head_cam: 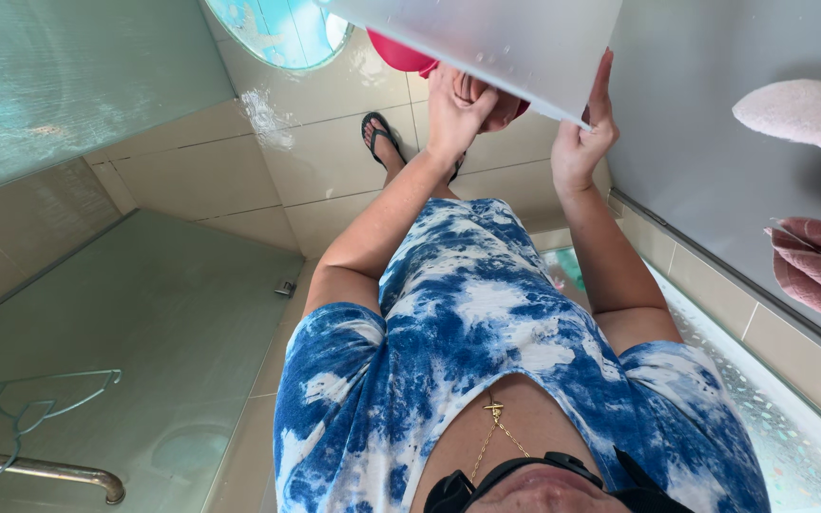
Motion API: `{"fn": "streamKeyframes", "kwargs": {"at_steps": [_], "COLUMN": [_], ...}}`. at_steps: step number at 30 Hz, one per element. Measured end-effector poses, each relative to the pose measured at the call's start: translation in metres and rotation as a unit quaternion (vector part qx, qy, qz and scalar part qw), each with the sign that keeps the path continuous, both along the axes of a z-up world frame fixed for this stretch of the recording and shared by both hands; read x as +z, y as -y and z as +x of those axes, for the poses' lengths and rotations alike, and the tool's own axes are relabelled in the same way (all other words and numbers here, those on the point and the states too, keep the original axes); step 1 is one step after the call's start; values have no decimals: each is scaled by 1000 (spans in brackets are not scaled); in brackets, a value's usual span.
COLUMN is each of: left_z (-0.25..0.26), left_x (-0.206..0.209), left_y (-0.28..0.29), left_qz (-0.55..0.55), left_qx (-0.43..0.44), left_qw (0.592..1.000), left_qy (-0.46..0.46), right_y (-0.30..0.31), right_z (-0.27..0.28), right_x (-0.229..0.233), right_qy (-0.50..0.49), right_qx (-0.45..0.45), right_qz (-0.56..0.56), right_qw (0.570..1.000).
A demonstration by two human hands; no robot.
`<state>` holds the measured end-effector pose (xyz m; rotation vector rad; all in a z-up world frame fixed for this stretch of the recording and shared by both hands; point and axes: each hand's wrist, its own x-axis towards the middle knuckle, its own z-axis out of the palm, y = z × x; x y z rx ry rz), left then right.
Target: The person washes bras in a basin using a handheld bidet sprayer, then pours out the water.
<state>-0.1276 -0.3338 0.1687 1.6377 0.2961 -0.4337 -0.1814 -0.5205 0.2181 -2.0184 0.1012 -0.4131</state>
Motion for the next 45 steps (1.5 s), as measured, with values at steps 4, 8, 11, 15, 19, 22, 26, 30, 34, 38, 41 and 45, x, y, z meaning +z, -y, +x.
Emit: {"fn": "streamKeyframes", "kwargs": {"at_steps": [4, 8, 11, 15, 19, 22, 26, 30, 34, 38, 41, 45], "left_z": [11, 16, 23, 39, 56, 63, 58, 48, 42, 34, 29, 18], "left_x": [15, 29, 48, 79, 87, 73, 59, 65, 71, 76, 81, 93], "left_y": [-23, -58, -86, -122, -140, -144, -147, -154, -159, -164, -171, -184], "left_qz": [87, 141, 193, 216, 206, 231, 266, 106, -68, -109, -102, 8], "left_qx": [39, 21, -73, -126, -172, -223, -264, -187, -100, -87, -84, -106], "left_qw": [974, 950, 936, 910, 908, 916, 919, 966, 980, 978, 977, 980], "left_qy": [207, 277, 285, 330, 322, 241, 121, 142, 158, 158, 167, 167], "right_y": [-17, -32, -39, -46, -55, -59, -60, -47, -33, -28, -26, -27], "right_z": [13, 23, 30, 42, 46, 51, 48, 38, 44, 48, 48, 49], "right_x": [-2, -5, 0, 9, 15, 17, 11, -4, -12, -17, -18, -18], "right_qy": [-37, -39, -44, -78, -50, -28, 44, 105, 204, 221, 224, 197], "right_qx": [-11, 0, 5, -17, -2, -3, 33, 54, 91, 88, 80, 64], "right_qz": [136, 205, 217, 225, 227, 131, -48, -128, -204, -200, -186, -183], "right_qw": [990, 978, 975, 971, 973, 991, 997, 985, 953, 951, 953, 961]}}
